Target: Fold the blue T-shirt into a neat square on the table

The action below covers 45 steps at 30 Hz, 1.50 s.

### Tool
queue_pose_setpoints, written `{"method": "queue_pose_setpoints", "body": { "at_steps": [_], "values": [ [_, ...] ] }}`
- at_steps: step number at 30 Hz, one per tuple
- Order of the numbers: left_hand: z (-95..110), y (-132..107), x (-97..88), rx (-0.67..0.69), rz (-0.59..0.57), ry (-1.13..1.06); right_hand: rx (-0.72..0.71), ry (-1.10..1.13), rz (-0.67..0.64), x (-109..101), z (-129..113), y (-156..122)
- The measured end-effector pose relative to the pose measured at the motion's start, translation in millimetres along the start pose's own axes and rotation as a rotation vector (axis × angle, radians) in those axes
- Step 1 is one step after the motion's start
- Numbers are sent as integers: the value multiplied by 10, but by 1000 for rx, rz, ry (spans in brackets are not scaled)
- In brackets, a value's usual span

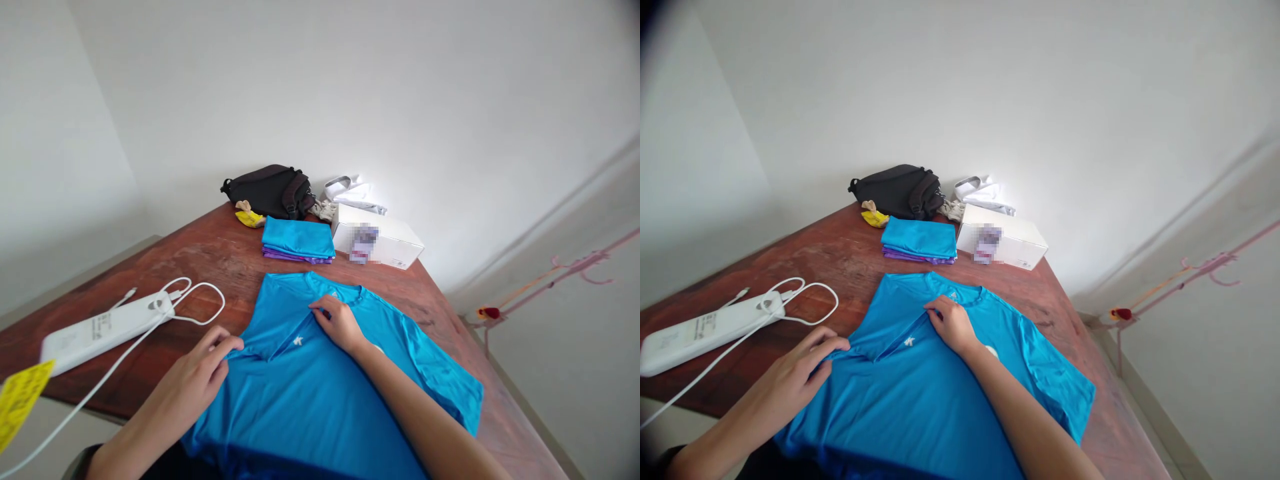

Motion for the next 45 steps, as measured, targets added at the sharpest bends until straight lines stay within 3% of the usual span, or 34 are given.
{"method": "queue_pose_setpoints", "body": {
  "at_steps": [4, 12, 15, 19, 21, 24, 29, 32, 35, 37, 40, 45],
  "values": [
    [-55, -54, -67, -58, -21, -15, 2, 17, -12, -16, -48, 4],
    [-15, -70, -150, -80, -313, 78, 69, -25, -77, -8, -77, 8],
    [143, 79, -255, -70, -400, 97, 72, -25, -96, 2, -77, 1],
    [449, 548, -350, 37, -356, 68, 50, 9, -85, -27, -97, -11],
    [589, 825, -271, 153, -365, 73, 47, 27, -80, -43, -98, -13],
    [745, 1122, 20, 361, -497, 153, 53, 27, -83, -52, -88, -10],
    [803, 1167, 555, 500, -679, 277, 61, 12, -102, -38, -61, -7],
    [883, 1061, 696, 517, -555, 241, 55, 15, -89, -49, -50, -5],
    [933, 1026, 558, 470, -273, 154, 68, 25, -76, -51, -32, -2],
    [926, 1007, 454, 425, -182, 104, 87, 34, -52, -60, -14, 4],
    [924, 938, 374, 375, -208, 137, 121, 37, -5, -82, 28, 18],
    [912, 647, 164, 249, -235, 400, 160, -30, 6, -86, 70, 39]
  ]
}}
Point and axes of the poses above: each hand's wrist, its own y-axis towards the middle knuckle, its own x-axis out of the palm, z = x × y, the point moved 10 cm from there along y, towards the middle knuckle, and after that the axes turned 9 degrees about y, right-handed, at the moved point
